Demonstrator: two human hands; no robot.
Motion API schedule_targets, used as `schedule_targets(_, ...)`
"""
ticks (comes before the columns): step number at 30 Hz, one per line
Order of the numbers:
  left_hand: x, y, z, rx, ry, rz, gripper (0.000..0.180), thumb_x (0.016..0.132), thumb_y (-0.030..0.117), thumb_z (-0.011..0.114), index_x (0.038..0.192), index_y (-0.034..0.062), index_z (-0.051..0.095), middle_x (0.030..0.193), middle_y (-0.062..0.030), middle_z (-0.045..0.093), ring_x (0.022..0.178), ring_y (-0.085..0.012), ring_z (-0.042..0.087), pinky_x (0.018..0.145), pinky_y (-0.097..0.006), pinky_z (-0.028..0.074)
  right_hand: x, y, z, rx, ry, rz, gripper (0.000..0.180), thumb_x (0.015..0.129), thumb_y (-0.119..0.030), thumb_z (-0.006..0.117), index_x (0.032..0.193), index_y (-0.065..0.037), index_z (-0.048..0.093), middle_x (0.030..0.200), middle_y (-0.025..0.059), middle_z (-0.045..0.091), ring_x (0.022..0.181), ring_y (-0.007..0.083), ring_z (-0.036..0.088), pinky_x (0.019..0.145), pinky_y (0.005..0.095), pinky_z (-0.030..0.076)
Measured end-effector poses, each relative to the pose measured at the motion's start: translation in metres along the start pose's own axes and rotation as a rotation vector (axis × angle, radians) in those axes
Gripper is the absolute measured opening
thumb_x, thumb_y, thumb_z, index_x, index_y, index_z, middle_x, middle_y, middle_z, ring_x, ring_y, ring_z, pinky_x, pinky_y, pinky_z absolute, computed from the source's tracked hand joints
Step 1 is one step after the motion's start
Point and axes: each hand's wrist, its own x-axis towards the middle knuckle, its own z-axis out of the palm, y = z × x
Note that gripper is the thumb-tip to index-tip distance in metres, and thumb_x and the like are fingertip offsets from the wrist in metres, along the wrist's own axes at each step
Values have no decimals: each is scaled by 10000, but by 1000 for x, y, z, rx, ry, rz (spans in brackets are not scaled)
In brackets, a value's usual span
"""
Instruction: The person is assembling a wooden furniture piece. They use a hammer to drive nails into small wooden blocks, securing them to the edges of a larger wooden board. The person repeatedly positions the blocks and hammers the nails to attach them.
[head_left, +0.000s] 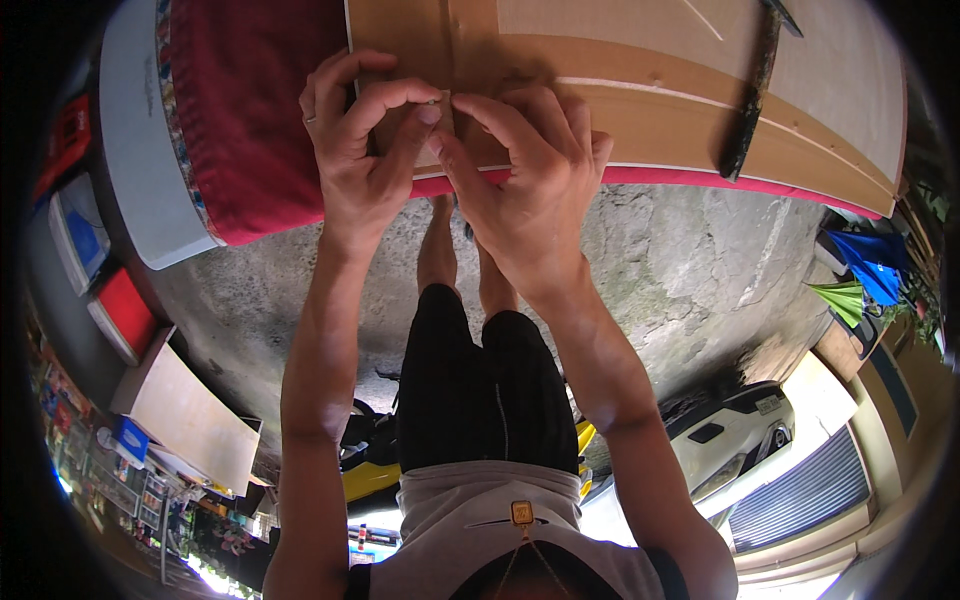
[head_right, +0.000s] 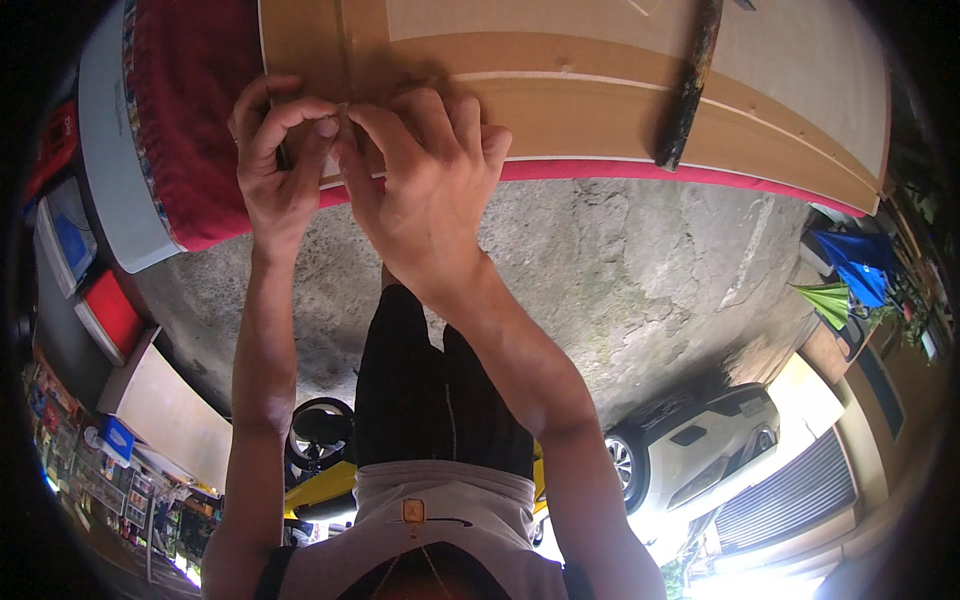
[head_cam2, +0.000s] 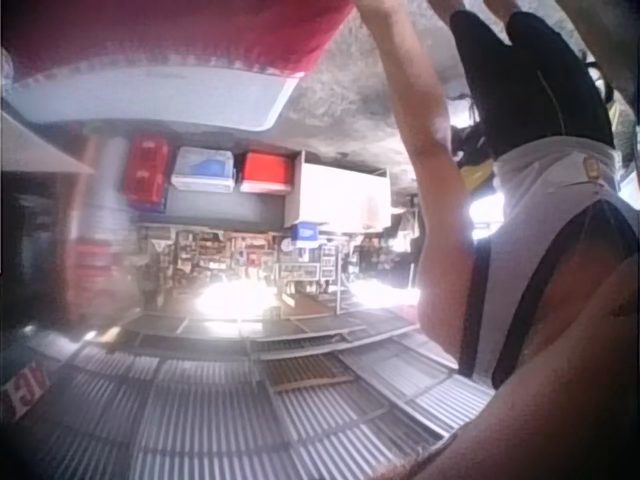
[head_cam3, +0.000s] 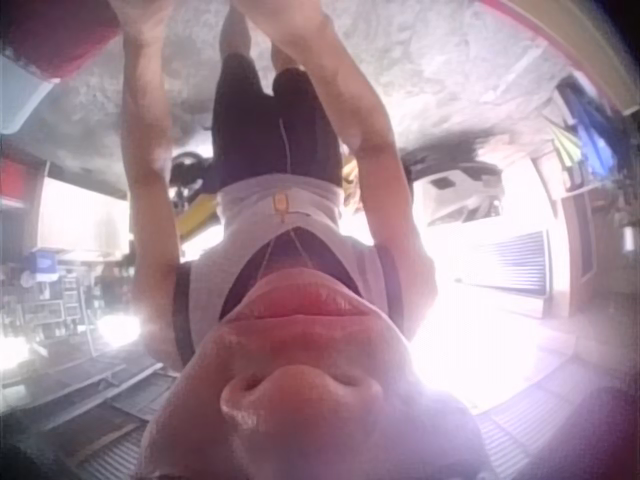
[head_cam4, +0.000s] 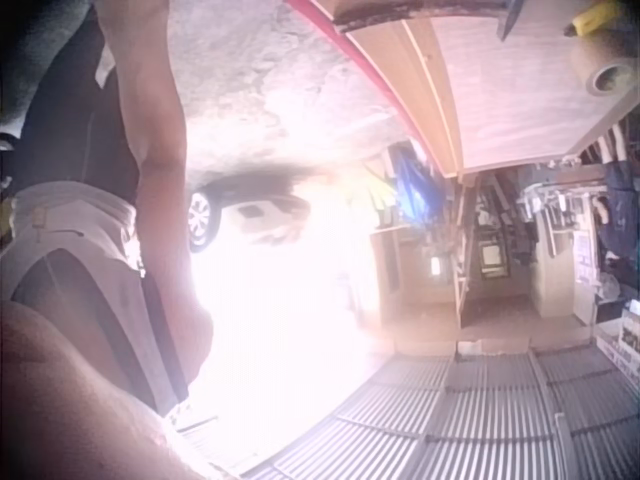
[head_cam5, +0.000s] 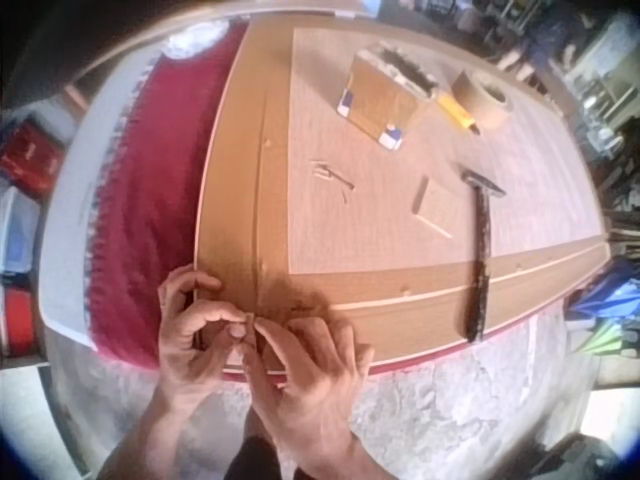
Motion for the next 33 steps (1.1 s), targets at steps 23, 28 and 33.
schedule_targets(23,0,-9,5,44,60,62,84,734,184,742,814,196,717,1032,-9,560,1015,-202,515,943,-443,319,47,100,-116,-442,40,411,420,832,-258,665,1129,31,603,1023,222,610,915,356,601,811,439,463)
schedule_targets(28,3,-1,4,48,34,69,120,762,110,730,873,135,692,1036,-27,601,1021,-210,513,912,-378,354,53,120,-132,-390,79,414,343,855,-152,544,1100,86,583,920,239,624,842,378,614,791,429,464)
schedule_targets(33,-2,-5,2,67,48,53,116,761,131,733,870,140,696,1043,-36,595,1010,-212,529,930,-403,341,31,79,-147,298,123,632,283,867,-112,491,1075,68,554,729,88,566,538,141,519,452,276,411)
